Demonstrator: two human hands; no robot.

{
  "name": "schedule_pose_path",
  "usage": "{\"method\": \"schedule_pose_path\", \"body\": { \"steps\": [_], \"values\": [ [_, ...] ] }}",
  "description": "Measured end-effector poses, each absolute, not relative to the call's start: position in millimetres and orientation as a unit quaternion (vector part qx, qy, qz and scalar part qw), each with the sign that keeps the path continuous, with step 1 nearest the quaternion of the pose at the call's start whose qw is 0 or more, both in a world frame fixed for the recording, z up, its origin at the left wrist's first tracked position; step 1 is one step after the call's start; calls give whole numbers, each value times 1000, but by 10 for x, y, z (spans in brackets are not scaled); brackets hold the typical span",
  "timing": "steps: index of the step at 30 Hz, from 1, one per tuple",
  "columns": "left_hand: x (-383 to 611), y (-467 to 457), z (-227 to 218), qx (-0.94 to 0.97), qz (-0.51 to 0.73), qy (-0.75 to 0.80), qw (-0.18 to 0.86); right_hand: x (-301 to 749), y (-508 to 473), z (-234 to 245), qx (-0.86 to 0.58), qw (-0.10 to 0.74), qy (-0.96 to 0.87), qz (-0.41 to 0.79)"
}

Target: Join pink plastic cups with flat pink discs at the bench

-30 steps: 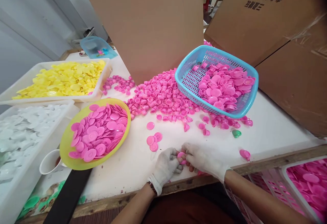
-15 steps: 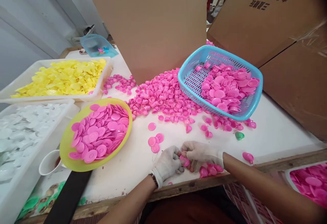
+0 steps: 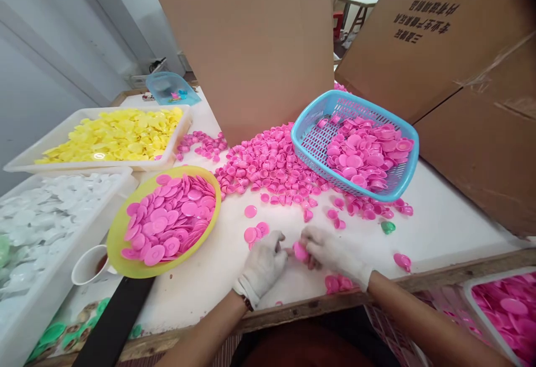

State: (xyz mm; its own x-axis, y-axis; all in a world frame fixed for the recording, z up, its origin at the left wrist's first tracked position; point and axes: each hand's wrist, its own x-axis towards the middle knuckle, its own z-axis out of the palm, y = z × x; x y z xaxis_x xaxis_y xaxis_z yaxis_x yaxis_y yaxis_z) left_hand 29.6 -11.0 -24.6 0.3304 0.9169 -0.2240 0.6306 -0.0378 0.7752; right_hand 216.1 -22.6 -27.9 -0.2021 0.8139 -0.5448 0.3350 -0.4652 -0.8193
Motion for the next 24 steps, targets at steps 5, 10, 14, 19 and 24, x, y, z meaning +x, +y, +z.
{"method": "schedule_pose_path", "body": {
  "steps": [5, 10, 14, 19, 24],
  "values": [
    [-68, 441, -158, 734, 219, 597, 238, 2524, -32, 67, -572, 501, -422, 494],
    [-164, 812, -244, 703, 232, 633, 225, 2546, 87, -49, -615, 301, -625, 375],
    [-169, 801, -260, 681, 259, 637, 252, 2426, 172, -157, -631, 183, -664, 358],
    [-149, 507, -170, 635, 281, 625, 357, 2329, 126, -263, -638, 141, -600, 462],
    [60, 31, -119, 465, 296, 558, 621, 2224, 9, -322, -621, 84, -516, 584]
  ]
}}
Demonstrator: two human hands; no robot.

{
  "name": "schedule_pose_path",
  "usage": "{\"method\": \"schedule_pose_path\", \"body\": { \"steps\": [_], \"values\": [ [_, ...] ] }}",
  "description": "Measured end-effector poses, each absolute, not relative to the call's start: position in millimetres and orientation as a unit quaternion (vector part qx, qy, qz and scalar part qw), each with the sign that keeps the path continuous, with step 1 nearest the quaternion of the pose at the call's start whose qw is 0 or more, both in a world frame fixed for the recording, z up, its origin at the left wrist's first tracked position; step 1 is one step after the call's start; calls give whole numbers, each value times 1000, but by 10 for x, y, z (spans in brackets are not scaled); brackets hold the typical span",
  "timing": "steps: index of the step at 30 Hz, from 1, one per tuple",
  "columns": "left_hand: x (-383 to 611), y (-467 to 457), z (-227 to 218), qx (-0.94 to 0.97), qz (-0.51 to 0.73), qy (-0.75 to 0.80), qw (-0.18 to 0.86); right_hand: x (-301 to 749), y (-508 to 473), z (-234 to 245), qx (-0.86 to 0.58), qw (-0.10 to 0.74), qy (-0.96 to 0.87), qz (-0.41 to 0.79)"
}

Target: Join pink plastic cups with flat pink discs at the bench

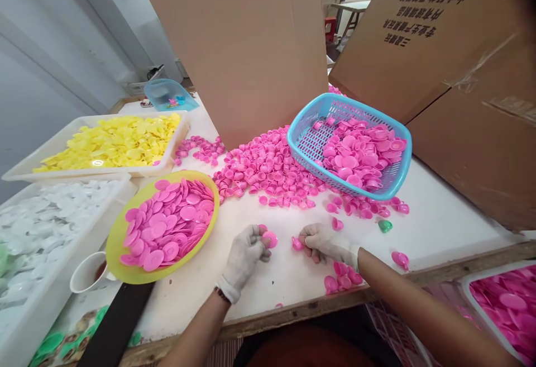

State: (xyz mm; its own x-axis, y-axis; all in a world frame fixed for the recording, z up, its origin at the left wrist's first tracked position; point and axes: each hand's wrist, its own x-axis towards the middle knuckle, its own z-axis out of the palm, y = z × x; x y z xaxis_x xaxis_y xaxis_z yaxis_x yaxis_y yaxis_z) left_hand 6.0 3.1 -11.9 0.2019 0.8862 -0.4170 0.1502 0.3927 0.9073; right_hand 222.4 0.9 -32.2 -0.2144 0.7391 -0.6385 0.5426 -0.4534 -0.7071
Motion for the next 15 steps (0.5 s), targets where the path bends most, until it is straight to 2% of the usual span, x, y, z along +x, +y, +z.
{"method": "schedule_pose_path", "body": {
  "steps": [6, 11, 15],
  "values": [
    [298, -269, -180, 378, 291, 548, 687, 2231, -22, -246, -632, 148, -510, 564],
    [535, -313, -247, 373, 281, 521, 714, 2210, -186, -168, -561, 168, -524, 619],
    [715, -233, -293, 426, 272, 523, 686, 2209, -174, -218, -593, 184, -490, 612]
  ]
}}
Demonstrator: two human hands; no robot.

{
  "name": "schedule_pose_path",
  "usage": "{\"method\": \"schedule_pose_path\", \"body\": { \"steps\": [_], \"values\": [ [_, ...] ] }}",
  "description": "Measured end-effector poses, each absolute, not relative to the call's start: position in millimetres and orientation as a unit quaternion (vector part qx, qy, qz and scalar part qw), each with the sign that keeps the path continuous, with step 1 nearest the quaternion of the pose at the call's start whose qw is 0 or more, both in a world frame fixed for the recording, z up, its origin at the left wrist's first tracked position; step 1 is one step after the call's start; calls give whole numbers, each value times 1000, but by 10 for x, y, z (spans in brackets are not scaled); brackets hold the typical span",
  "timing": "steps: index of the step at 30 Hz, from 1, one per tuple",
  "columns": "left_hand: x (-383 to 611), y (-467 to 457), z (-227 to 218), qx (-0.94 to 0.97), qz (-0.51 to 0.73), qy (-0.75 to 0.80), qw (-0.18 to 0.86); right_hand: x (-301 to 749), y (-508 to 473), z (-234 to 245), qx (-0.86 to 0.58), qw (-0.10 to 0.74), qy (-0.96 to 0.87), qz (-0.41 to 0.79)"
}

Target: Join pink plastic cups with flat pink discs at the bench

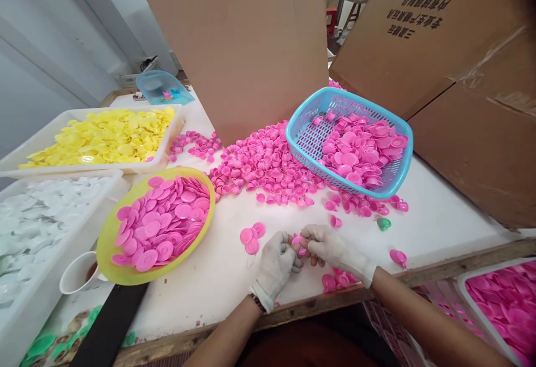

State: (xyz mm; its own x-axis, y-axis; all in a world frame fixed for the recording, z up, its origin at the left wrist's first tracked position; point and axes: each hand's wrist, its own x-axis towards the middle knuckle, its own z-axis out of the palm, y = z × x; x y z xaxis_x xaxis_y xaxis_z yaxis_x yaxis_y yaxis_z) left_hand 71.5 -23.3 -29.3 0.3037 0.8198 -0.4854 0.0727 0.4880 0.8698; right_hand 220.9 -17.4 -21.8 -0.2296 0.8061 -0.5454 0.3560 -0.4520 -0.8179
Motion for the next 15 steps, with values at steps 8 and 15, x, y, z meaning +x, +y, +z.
{"method": "schedule_pose_path", "body": {
  "steps": [8, 15],
  "values": [
    [753, -38, -442, 382, 221, 497, 747, 2283, -12, -344, -589, 154, -427, 669],
    [757, 63, -503, 402, 154, 545, 720, 2267, 85, -347, -578, 117, -401, 701]
  ]
}}
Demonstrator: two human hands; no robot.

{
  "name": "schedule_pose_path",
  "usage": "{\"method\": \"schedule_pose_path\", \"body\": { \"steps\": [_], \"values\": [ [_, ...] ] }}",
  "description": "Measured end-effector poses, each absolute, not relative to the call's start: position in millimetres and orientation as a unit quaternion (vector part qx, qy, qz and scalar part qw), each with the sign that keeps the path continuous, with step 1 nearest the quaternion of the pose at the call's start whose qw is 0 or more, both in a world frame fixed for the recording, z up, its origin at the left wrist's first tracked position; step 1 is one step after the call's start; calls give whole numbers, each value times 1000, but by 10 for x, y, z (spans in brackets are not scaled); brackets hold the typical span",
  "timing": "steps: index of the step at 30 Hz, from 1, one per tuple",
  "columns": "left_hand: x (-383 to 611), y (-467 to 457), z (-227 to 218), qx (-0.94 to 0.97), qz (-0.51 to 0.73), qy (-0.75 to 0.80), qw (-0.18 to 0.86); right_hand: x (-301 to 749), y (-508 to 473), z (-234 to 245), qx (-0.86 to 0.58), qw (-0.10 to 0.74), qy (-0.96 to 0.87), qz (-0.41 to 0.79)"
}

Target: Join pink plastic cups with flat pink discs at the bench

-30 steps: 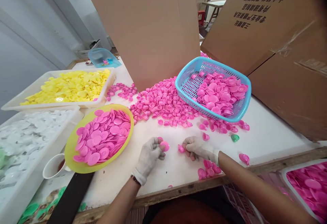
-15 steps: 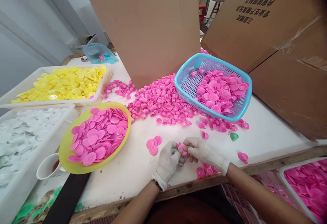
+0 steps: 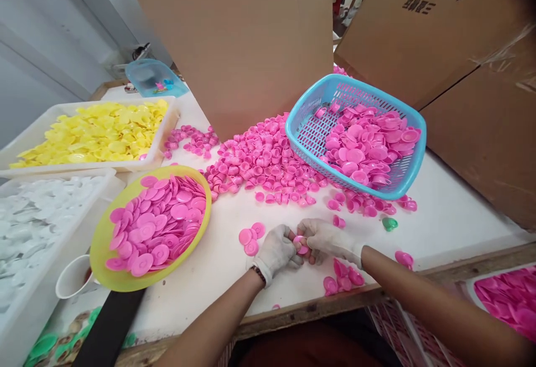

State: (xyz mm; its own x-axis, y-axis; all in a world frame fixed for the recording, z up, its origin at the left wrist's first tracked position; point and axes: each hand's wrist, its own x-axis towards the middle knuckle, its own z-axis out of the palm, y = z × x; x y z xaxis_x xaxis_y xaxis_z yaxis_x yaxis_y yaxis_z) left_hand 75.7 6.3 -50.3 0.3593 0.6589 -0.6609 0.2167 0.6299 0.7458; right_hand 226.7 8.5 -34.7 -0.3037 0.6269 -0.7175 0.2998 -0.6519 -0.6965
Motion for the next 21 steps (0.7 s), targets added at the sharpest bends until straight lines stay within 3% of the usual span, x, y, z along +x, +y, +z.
{"method": "schedule_pose_path", "body": {
  "steps": [11, 18, 21],
  "values": [
    [730, 57, -450, 475, 147, 520, 694, 2222, 75, -413, -594, 126, -411, 680],
    [792, 71, -445, 550, 81, 555, 618, 2196, 41, -530, -593, 147, -419, 672],
    [713, 23, -425, 642, 94, 541, 535, 2208, 12, -515, -579, 165, -425, 676]
  ]
}}
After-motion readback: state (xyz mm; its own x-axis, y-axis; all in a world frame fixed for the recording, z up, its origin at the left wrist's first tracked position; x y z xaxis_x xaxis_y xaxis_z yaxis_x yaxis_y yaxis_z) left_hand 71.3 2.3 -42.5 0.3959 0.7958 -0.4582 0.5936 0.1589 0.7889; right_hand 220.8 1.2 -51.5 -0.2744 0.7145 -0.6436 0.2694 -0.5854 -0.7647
